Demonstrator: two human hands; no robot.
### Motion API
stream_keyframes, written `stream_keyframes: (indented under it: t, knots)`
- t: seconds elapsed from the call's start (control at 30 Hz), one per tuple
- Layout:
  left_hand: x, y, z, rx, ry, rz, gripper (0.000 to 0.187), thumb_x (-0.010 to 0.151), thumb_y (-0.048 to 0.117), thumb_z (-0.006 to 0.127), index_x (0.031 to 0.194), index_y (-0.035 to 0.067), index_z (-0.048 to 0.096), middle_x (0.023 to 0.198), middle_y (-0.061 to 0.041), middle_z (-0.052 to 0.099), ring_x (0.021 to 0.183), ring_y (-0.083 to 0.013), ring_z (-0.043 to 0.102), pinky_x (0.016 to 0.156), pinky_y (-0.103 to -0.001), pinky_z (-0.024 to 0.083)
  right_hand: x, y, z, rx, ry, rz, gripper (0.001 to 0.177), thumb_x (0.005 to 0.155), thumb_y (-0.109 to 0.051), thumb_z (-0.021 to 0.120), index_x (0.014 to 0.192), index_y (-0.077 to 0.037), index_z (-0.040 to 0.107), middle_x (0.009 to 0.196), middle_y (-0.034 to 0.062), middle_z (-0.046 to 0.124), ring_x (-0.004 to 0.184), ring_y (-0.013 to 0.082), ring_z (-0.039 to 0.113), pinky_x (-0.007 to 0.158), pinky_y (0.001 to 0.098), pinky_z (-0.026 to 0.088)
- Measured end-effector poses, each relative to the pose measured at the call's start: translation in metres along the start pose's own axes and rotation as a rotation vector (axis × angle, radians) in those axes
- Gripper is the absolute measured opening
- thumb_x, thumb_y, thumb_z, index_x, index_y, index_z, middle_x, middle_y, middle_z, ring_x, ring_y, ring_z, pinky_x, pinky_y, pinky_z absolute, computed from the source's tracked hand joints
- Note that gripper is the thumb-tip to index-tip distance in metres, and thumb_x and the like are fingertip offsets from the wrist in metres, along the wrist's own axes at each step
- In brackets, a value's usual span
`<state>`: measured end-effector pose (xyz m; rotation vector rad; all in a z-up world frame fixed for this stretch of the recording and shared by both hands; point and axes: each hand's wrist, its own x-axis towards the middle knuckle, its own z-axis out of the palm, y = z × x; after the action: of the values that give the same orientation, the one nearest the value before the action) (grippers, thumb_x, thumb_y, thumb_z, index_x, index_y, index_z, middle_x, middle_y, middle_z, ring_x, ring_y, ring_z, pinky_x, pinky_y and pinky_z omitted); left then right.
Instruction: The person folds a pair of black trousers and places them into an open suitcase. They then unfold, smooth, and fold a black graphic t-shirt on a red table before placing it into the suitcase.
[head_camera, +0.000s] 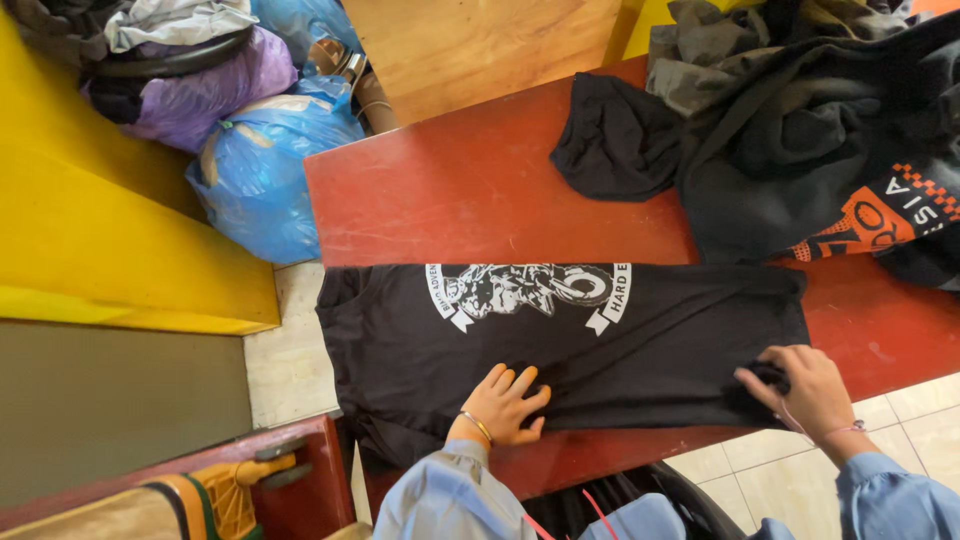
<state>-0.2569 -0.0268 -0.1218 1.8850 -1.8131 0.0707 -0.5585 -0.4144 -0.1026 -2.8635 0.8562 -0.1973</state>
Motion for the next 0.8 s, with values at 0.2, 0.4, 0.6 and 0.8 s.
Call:
stream_keyframes:
  t: [0.2, 0.4, 0.6, 0.8]
  knots:
    - [-0.031, 0.010, 0.003, 0.109, -0.126, -0.104, 0.043, 0.079, 0.040, 0.071, 0.107, 0.009, 0.066, 0.116, -0.017, 0.060, 0.088, -0.0320, 0.055, 0.085, -0.044, 0.044, -0.023, -0.005, -0.023, 0.019, -0.213, -0.401, 0.060, 0.065, -0.045, 0.082, 0.113, -0.013, 0.067, 0.102, 0.0070, 0.065, 0.100, 0.0288, 0.062, 0.089, 0.0410, 0.049]
    - [-0.064, 0.037, 0.015, 0.321, -0.239, -0.202, 0.028, 0.081, 0.028, 0.069, 0.107, 0.017, 0.066, 0.117, -0.009, 0.060, 0.092, -0.0276, 0.056, 0.087, -0.041, 0.044, -0.032, 0.016, -0.025, -0.091, -0.319, -0.485, 0.043, 0.075, -0.024, 0.072, 0.116, -0.015, 0.065, 0.102, 0.0017, 0.064, 0.101, 0.0238, 0.061, 0.090, 0.0391, 0.049]
    - [-0.058, 0.061, 0.010, 0.116, -0.378, -0.414, 0.017, 0.080, 0.027, 0.065, 0.087, 0.012, 0.069, 0.103, -0.011, 0.060, 0.093, -0.0305, 0.057, 0.083, -0.042, 0.043, -0.035, 0.016, -0.021, -0.085, -0.597, -0.311, 0.019, 0.082, -0.034, 0.071, 0.092, -0.018, 0.067, 0.085, -0.0004, 0.068, 0.095, 0.0217, 0.066, 0.087, 0.0367, 0.052]
    - [-0.012, 0.051, 0.023, 0.178, -0.046, -0.610, 0.026, 0.092, 0.035, 0.062, 0.084, 0.010, 0.069, 0.097, -0.011, 0.060, 0.091, -0.0318, 0.058, 0.083, -0.044, 0.046, -0.013, 0.035, 0.028, 0.139, 0.149, 0.261, 0.039, 0.095, -0.037, 0.077, 0.106, -0.002, 0.064, 0.094, 0.0138, 0.069, 0.108, 0.0353, 0.063, 0.092, 0.0454, 0.052]
